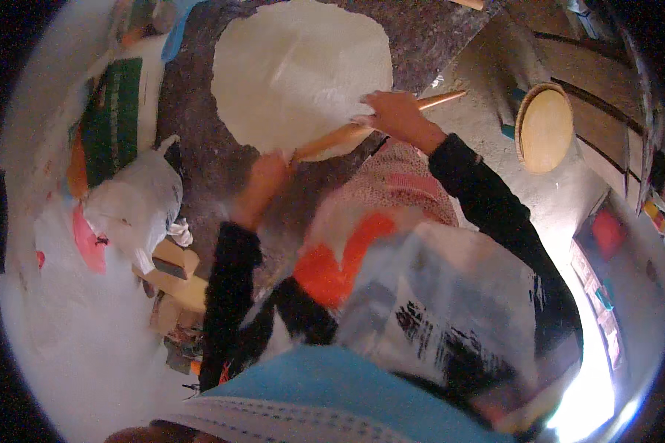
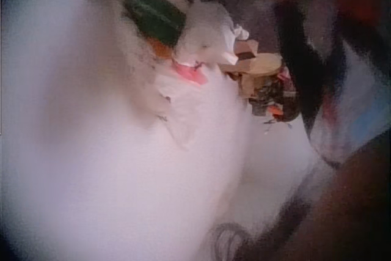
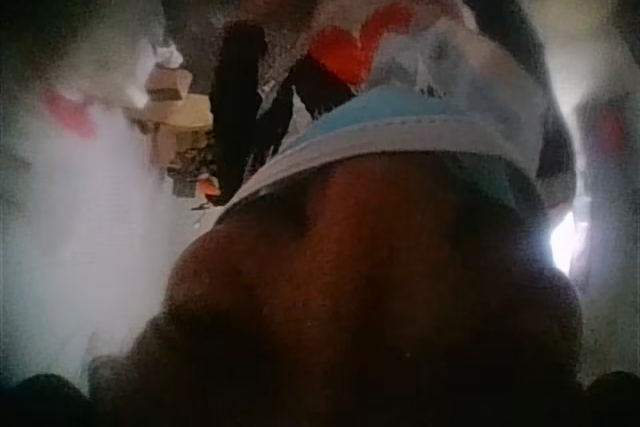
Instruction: The person rolls out a large piece of dough on a floured surface using a wooden rolling pin. They then fold the dough into a long strip and cut it into smaller pieces with a knife. Finally, the person gathers the cut pieces and places them onto a round woven tray.
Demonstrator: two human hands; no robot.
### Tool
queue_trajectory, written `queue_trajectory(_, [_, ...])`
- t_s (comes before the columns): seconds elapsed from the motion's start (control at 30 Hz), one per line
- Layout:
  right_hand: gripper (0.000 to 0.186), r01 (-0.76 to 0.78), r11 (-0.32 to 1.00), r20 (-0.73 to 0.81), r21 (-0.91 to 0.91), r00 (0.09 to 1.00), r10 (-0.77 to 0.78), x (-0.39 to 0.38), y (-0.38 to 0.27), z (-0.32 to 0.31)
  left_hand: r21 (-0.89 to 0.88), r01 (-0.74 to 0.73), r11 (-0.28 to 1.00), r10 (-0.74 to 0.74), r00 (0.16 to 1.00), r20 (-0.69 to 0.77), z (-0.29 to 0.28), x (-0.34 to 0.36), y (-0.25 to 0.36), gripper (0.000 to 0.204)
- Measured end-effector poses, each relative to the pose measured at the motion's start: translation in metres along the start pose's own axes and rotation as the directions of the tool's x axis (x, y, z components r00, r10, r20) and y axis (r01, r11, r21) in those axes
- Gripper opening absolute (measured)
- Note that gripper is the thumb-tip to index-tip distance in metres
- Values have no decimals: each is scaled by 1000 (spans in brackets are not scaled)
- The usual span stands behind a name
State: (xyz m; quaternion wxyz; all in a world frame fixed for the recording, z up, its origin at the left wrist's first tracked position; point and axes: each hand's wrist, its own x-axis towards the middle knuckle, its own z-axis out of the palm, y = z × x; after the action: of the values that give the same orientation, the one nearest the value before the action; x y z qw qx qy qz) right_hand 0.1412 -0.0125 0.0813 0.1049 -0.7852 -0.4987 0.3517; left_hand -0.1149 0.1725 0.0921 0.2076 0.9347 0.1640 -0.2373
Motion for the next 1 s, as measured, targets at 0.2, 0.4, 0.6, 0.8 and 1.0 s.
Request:
queue_trajectory(0.2, [45, -54, 995, -438, -84, 899, 12, 1, 80, 5, 318, -148, 937, 284, 852, -440, -62, 171, -41, 36])
queue_trajectory(0.4, [37, -149, 988, -699, -38, 710, 81, 4, 83, 53, 160, -131, 978, 196, 839, -508, -2, 183, -32, 82])
queue_trajectory(0.6, [21, -301, 949, -865, -97, 497, 69, 70, 139, 8, 21, -42, 999, 44, 664, -747, -42, 272, -8, 76])
queue_trajectory(0.8, [12, -183, 983, -905, 0, 418, 78, 59, 140, 2, 233, 38, 972, 116, 783, -611, -25, 256, -8, 73])
queue_trajectory(1.0, [14, -413, 910, -862, -37, 474, 180, -14, 103, 84, 192, -122, 974, 195, 884, -425, 6, 172, -8, 83])
